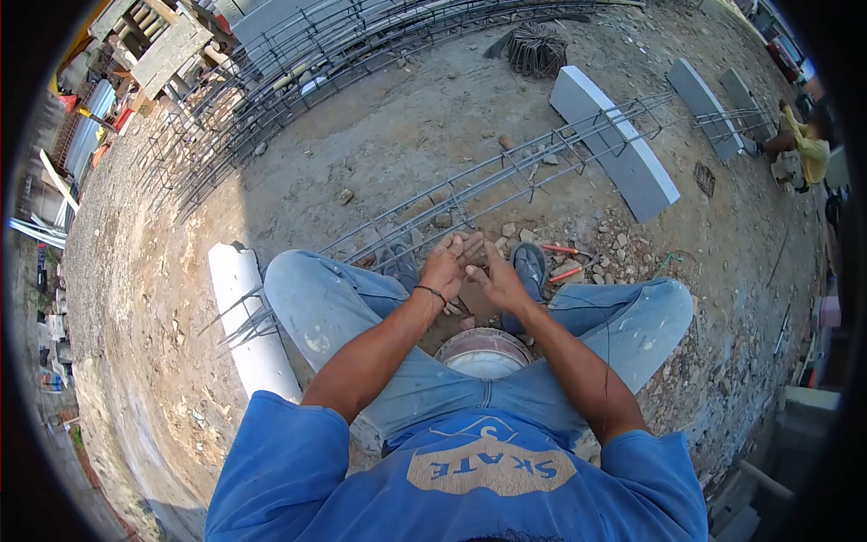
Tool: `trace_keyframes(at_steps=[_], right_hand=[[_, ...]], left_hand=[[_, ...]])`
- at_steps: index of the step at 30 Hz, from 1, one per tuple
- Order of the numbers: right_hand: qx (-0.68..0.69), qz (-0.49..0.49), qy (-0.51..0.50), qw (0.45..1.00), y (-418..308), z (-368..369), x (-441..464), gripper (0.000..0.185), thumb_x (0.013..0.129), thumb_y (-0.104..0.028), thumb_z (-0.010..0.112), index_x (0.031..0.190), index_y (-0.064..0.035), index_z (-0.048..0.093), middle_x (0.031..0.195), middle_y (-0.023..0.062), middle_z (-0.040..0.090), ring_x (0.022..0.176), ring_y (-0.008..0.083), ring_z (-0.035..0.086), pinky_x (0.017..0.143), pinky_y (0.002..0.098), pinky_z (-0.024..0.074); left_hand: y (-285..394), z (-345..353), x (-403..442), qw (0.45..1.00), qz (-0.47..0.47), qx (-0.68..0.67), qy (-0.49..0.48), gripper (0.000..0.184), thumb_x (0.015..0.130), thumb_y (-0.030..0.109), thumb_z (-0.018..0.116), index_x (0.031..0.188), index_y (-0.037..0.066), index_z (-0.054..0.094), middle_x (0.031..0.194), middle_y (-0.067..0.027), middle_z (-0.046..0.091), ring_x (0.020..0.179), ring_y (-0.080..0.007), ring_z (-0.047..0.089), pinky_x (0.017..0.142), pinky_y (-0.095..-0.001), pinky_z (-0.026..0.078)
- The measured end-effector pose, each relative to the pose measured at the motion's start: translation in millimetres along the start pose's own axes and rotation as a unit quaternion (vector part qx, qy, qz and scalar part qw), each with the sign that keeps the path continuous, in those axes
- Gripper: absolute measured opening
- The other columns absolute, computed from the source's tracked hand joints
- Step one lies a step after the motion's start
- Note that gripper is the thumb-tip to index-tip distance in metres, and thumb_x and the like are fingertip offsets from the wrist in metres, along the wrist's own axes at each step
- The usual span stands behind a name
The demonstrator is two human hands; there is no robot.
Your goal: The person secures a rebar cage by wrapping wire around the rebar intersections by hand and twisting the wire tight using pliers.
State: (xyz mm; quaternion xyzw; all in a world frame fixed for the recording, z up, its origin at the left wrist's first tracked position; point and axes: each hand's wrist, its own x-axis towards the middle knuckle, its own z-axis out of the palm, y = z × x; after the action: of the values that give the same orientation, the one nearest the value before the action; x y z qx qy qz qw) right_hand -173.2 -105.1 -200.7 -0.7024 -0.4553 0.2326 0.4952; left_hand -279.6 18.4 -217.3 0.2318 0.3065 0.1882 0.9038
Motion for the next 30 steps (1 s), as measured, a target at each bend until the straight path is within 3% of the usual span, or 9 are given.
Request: trace_keyframes(at_steps=[2,4,5,6,10,13,20,23,30], right_hand=[[-0.055,0.114,-0.031,0.992,-7,17,0,0.034,0.100,-0.016,0.067,0.125,0.0060,0.067,0.097,0.0181,0.075,0.087,0.0250,0.073,0.075,0.0394,0.0551],[-0.028,0.117,-0.040,0.992,0,14,7,0.027,0.098,-0.017,0.067,0.115,0.0035,0.071,0.094,0.0200,0.074,0.090,0.0308,0.073,0.080,0.0428,0.0547],[-0.006,0.125,-0.049,0.991,6,8,10,0.022,0.096,-0.018,0.068,0.106,0.0010,0.074,0.090,0.0219,0.073,0.094,0.0366,0.074,0.085,0.0461,0.0542],[0.029,0.181,-0.053,0.982,12,2,13,0.019,0.097,-0.015,0.066,0.101,0.0019,0.074,0.079,0.0156,0.071,0.076,0.0264,0.071,0.074,0.0422,0.0545],[0.162,0.249,0.047,0.954,17,-14,28,0.018,0.103,-0.016,0.064,0.099,0.0002,0.072,0.067,0.0011,0.061,0.054,0.0092,0.052,0.049,0.0275,0.0387],[0.199,0.275,0.057,0.939,15,-16,38,0.018,0.103,-0.014,0.064,0.099,0.0012,0.072,0.066,0.0016,0.060,0.054,0.0100,0.052,0.049,0.0279,0.0394],[0.203,0.277,0.034,0.939,15,-14,32,0.017,0.103,-0.012,0.063,0.100,0.0024,0.073,0.066,0.0021,0.060,0.054,0.0108,0.053,0.051,0.0280,0.0412],[0.184,0.283,0.027,0.941,27,-12,33,0.017,0.103,-0.011,0.063,0.101,0.0024,0.073,0.066,0.0023,0.060,0.055,0.0109,0.053,0.052,0.0278,0.0417],[0.152,0.288,0.018,0.945,36,-2,24,0.016,0.103,-0.011,0.064,0.102,0.0014,0.073,0.067,0.0022,0.062,0.055,0.0106,0.054,0.052,0.0272,0.0423]], left_hand=[[10,-3,-5,0.999,0.007,0.016,0.037,0.021,0.108,0.026,0.059,0.121,0.010,0.060,0.136,-0.0104,0.067,0.120,-0.0227,0.068,0.098,-0.0406,0.057],[32,6,-19,0.980,-0.008,0.189,0.063,0.027,0.108,0.028,0.062,0.124,0.006,0.066,0.124,-0.0094,0.074,0.110,-0.0224,0.072,0.089,-0.0353,0.057],[42,-8,-13,0.932,0.056,0.344,0.103,0.029,0.104,0.029,0.067,0.119,0.004,0.070,0.114,-0.0106,0.077,0.104,-0.0219,0.073,0.084,-0.0346,0.056],[53,-27,-7,0.854,0.114,0.488,0.142,0.032,0.101,0.030,0.072,0.114,0.002,0.075,0.104,-0.0118,0.079,0.097,-0.0213,0.075,0.078,-0.0340,0.056],[106,-101,3,0.618,0.112,0.662,0.409,0.045,0.084,0.039,0.086,0.097,-0.004,0.077,0.092,-0.0221,0.078,0.088,-0.0355,0.076,0.077,-0.0433,0.057],[118,-140,8,0.609,-0.061,0.658,0.440,0.055,0.080,0.049,0.086,0.103,0.000,0.077,0.112,-0.0232,0.076,0.109,-0.0384,0.073,0.091,-0.0466,0.058],[86,-174,44,0.642,-0.035,0.646,0.412,0.059,0.080,0.051,0.085,0.107,-0.002,0.078,0.112,-0.0252,0.076,0.111,-0.0395,0.072,0.095,-0.0470,0.057],[92,-169,51,0.642,-0.039,0.702,0.306,0.055,0.081,0.048,0.083,0.099,-0.004,0.078,0.103,-0.0261,0.076,0.107,-0.0393,0.073,0.093,-0.0444,0.057],[72,-128,71,0.703,0.040,0.661,0.259,0.038,0.080,0.043,0.085,0.088,0.006,0.083,0.098,-0.0201,0.078,0.095,-0.0373,0.075,0.086,-0.0433,0.058]])
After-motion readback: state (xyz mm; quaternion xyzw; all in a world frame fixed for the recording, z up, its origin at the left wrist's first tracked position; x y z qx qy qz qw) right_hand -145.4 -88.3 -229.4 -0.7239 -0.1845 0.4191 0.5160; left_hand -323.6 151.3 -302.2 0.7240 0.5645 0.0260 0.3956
